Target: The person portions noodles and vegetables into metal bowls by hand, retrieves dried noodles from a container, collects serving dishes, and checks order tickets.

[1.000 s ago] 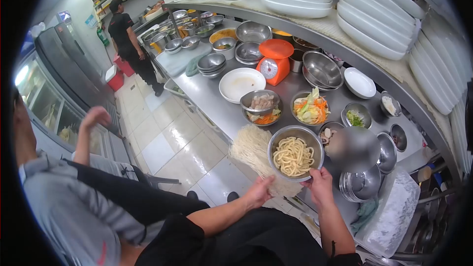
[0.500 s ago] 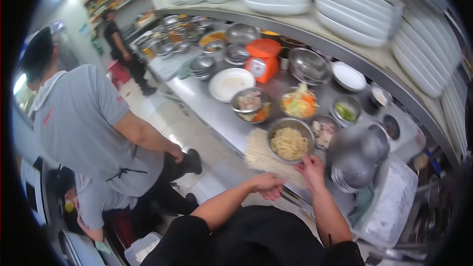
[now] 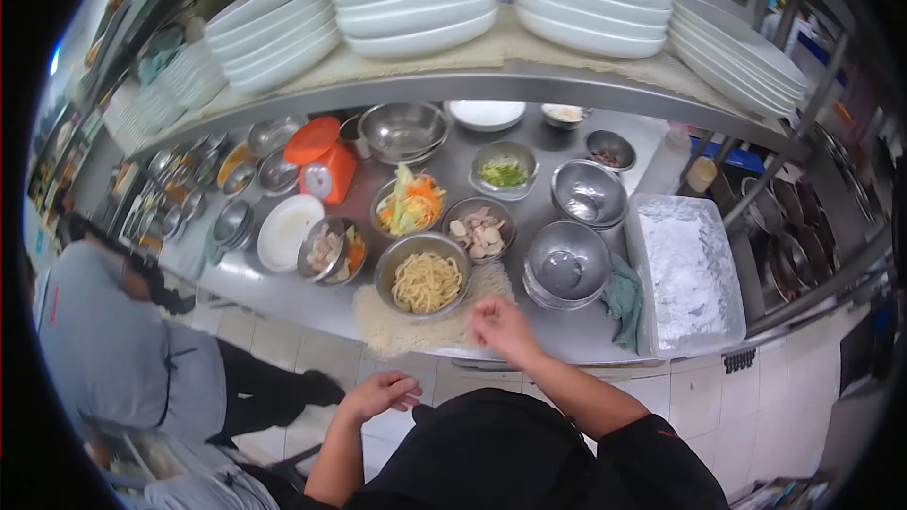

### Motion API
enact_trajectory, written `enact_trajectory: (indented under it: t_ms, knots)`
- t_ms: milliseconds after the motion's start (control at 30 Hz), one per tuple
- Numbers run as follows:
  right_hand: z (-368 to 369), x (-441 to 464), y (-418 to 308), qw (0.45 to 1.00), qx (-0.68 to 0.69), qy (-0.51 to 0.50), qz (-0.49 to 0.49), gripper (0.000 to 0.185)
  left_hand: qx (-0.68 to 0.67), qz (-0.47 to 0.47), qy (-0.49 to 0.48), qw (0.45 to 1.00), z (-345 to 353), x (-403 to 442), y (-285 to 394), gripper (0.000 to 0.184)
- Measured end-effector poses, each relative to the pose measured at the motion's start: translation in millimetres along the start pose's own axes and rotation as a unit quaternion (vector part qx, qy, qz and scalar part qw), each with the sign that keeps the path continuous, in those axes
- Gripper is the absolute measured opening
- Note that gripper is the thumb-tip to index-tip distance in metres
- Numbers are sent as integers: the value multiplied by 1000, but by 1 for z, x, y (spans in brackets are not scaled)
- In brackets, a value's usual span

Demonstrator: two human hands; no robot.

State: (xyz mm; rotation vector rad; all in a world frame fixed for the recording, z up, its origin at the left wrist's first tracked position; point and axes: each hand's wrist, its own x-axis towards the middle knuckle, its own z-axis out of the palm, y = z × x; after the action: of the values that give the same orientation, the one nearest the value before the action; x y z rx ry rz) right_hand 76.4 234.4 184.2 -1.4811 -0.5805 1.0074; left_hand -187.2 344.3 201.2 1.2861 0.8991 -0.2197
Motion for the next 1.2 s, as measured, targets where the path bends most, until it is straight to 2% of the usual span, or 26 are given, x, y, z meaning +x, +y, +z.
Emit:
enact_trajectory:
  t_ms: [33, 133, 200, 267, 300, 400, 500, 567, 633, 733, 767, 833, 867, 900, 1000, 1033, 1133, 1167, 1200]
  knots:
    - [0, -18, -10, 1000, -17, 0, -4, 23, -12, 7, 13, 1000, -10, -9, 3, 41]
    - [-9, -50, -4, 991, -101, -84, -13, 24, -63, -31, 53, 996, -43, -30, 5, 42]
    - [-18, -64, 10, 976, -195, -78, -60, 27, -71, -57, 61, 994, -63, -36, -4, 45]
    - [-27, -78, 21, 960, -266, -42, -77, 29, -71, -29, 22, 997, -69, -35, -7, 49]
    - [-29, -86, 25, 955, -288, -16, -73, 29, -68, 12, -28, 997, -66, -32, -1, 54]
    - [-32, -117, 33, 938, -342, 59, -25, 23, -69, 125, -271, 952, -25, -2, 49, 69]
    - [-44, -173, 48, 913, -360, 194, 2, 13, -46, 124, -435, 891, 30, 45, 79, 73]
    - [-62, -199, 82, 893, -360, 268, -40, 13, 6, 124, -487, 865, 68, 50, 102, 70]
    - [-84, -237, 117, 850, -400, 329, 94, 9, 41, 115, -527, 841, 97, 50, 112, 62]
    - [-107, -322, 158, 823, -353, 413, 166, 10, 143, 49, -558, 816, 149, 58, 113, 55]
    - [-116, -348, 177, 811, -349, 424, 201, 12, 191, 56, -568, 798, 171, 59, 115, 52]
    - [-125, -397, 203, 764, -304, 520, 233, 16, 244, 49, -591, 767, 222, 58, 119, 51]
    - [-135, -422, 214, 765, -286, 524, 241, 18, 268, 43, -601, 752, 250, 58, 119, 51]
    - [-146, -445, 223, 768, -269, 526, 249, 19, 276, 37, -599, 751, 279, 60, 117, 49]
    - [-181, -496, 254, 755, -220, 541, 297, 21, 396, 69, -511, 760, 371, 77, 94, 53]
    - [-193, -507, 263, 762, -202, 537, 302, 25, 558, 218, -431, 675, 399, 75, 93, 61]
    - [-229, -540, 266, 775, -154, 506, 346, 40, 603, 285, -382, 641, 450, 111, 65, 68]
    - [-244, -543, 246, 774, -151, 488, 375, 44, 592, 218, -363, 686, 466, 96, 73, 67]
    - [-261, -546, 229, 771, -152, 469, 404, 49, 590, 241, -355, 684, 477, 99, 69, 67]
